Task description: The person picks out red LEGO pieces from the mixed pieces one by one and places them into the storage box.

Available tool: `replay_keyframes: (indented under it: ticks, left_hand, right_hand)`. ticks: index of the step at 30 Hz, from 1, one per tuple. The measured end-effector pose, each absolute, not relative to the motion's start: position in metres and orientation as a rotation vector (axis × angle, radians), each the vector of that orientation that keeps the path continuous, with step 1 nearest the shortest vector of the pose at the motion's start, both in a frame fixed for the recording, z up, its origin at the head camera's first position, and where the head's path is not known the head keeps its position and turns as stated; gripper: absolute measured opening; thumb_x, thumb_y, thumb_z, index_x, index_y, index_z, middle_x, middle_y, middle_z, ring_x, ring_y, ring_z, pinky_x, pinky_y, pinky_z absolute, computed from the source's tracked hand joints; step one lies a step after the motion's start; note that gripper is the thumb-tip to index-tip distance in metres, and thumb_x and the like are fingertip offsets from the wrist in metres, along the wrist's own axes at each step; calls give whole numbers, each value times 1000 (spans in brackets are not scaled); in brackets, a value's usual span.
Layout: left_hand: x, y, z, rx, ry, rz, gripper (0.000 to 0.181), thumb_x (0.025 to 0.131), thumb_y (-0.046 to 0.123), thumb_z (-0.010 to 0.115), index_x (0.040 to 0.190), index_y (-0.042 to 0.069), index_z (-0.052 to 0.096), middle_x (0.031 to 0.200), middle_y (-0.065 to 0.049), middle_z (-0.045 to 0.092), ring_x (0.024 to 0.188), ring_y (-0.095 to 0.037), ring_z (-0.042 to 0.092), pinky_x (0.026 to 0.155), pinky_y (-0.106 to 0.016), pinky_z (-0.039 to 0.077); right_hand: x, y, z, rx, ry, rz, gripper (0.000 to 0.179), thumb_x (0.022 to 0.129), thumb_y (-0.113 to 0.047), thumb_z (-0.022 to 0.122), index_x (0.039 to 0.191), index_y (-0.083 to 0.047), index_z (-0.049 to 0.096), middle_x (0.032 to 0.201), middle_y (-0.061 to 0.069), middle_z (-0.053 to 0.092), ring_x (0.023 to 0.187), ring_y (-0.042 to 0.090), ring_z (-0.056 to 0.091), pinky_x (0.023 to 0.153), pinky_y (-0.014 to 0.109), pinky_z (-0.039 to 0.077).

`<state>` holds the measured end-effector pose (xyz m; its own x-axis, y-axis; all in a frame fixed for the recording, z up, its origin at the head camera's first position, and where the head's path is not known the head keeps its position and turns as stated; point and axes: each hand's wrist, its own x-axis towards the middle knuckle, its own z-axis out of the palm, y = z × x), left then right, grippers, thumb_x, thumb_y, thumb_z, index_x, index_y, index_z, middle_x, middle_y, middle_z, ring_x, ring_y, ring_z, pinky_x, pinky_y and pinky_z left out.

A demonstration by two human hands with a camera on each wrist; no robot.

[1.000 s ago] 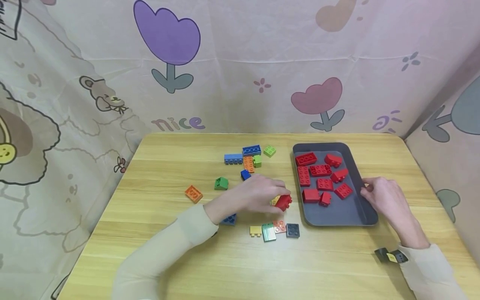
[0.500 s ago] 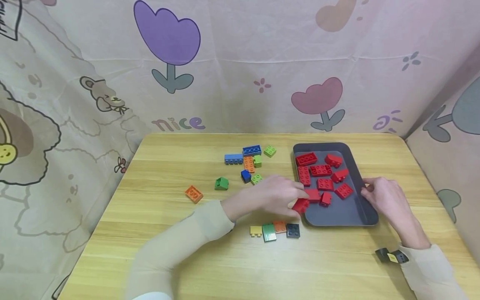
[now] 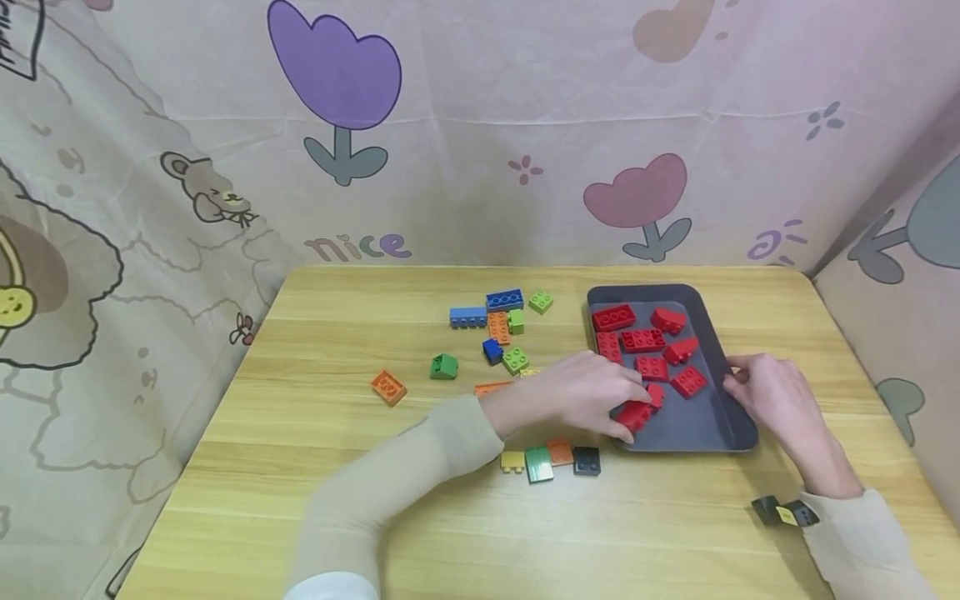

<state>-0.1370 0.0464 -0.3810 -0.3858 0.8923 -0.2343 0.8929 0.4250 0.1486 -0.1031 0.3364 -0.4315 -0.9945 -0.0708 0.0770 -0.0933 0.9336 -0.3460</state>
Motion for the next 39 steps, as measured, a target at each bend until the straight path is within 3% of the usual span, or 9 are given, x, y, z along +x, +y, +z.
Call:
replay_keyframes:
  ticks: [3,12,39]
  left_hand:
    - [-139,52,-385,1563,2403,5,63,93,58,74,148,31,61,142,10,67,90,0,61,67,-16,43]
    - [-140,63,-392,1584,2393,-74,62,92,58,75,147,32,62,137,11,69,96,1,62,71,-16,46]
    - [-138,74,-407,1590,2384,-216,51,92,56,77,137,33,69,115,15,69,86,-2,59,70,-21,46]
  right_hand:
    - [-104,337,-431,119,-3036,546,36,86,-3,68,114,20,68,87,29,76,67,38,71,55,41,46]
    - [-104,336,-430,111,-3042,551,37,86,-3,68,115,19,68,87,29,76,64,32,70,53,39,44]
    - [-103,336,-431,102,-3038,553,37,85,-2,69,114,20,68,88,30,76,64,33,70,53,39,44]
